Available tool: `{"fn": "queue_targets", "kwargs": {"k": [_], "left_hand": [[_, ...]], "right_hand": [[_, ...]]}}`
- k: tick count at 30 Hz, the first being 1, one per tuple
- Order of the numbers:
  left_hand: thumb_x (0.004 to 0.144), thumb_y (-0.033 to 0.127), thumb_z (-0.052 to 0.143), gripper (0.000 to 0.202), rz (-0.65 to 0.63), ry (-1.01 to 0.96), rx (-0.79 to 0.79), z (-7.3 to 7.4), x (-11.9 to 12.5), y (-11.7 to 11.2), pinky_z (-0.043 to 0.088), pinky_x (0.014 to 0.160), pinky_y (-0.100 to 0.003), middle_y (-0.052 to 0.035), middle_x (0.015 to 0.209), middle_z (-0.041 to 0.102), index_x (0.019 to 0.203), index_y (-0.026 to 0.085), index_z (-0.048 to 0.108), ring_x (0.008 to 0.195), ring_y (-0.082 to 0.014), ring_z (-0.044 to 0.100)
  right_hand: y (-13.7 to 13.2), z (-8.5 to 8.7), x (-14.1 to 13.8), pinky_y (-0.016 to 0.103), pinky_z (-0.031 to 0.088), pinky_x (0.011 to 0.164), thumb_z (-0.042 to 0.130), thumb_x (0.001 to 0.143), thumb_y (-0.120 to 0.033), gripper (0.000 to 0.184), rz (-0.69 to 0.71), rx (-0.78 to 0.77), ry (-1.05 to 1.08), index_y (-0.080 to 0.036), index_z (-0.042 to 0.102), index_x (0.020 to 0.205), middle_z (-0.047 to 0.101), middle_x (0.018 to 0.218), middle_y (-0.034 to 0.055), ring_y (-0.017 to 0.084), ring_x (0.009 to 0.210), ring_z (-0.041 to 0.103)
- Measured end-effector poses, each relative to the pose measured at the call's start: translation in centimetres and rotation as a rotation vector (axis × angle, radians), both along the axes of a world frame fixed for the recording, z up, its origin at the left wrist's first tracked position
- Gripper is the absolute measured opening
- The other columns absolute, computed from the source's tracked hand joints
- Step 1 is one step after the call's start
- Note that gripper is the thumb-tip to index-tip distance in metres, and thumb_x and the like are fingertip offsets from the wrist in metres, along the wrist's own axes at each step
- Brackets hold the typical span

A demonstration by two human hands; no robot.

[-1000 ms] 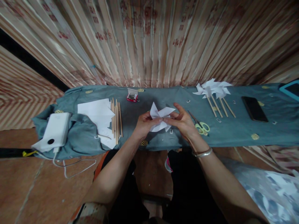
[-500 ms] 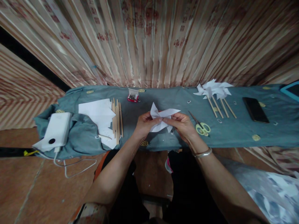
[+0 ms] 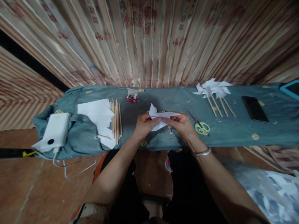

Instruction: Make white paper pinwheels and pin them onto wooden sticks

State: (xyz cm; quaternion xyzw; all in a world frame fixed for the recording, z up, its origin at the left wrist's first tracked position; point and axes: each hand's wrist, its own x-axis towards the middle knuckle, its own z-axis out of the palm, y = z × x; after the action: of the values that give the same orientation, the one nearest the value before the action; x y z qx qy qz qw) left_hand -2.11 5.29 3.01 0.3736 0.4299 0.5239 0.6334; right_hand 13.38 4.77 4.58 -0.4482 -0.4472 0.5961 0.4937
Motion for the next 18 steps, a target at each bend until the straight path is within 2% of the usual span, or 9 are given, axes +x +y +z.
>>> {"fn": "queue_targets", "kwargs": {"k": [8,18], "left_hand": [[0.047,0.036,0.089,0.033,0.013,0.036,0.005,0.01,-0.05,-0.02,0.044,0.055,-0.022,0.0015,0.06,0.067,0.067,0.015,0.074,0.054,-0.0093,0.055],[0.049,0.034,0.087,0.029,0.006,0.064,0.014,-0.02,-0.18,0.06,0.043,0.056,-0.022,0.0008,0.062,0.068,0.067,0.015,0.075,0.056,-0.0097,0.056]], "right_hand": [[0.16,-0.33,0.08,0.031,0.057,0.074,0.089,0.054,-0.038,0.027,-0.011,0.012,-0.044,-0.026,0.078,0.076,0.077,0.076,-0.0024,0.015,0.069,0.069],[0.02,-0.05,-0.07,0.029,0.056,0.07,0.089,0.053,-0.043,0.032,-0.003,0.004,-0.048,-0.024,0.077,0.076,0.075,0.071,-0.0027,0.013,0.063,0.066]]}}
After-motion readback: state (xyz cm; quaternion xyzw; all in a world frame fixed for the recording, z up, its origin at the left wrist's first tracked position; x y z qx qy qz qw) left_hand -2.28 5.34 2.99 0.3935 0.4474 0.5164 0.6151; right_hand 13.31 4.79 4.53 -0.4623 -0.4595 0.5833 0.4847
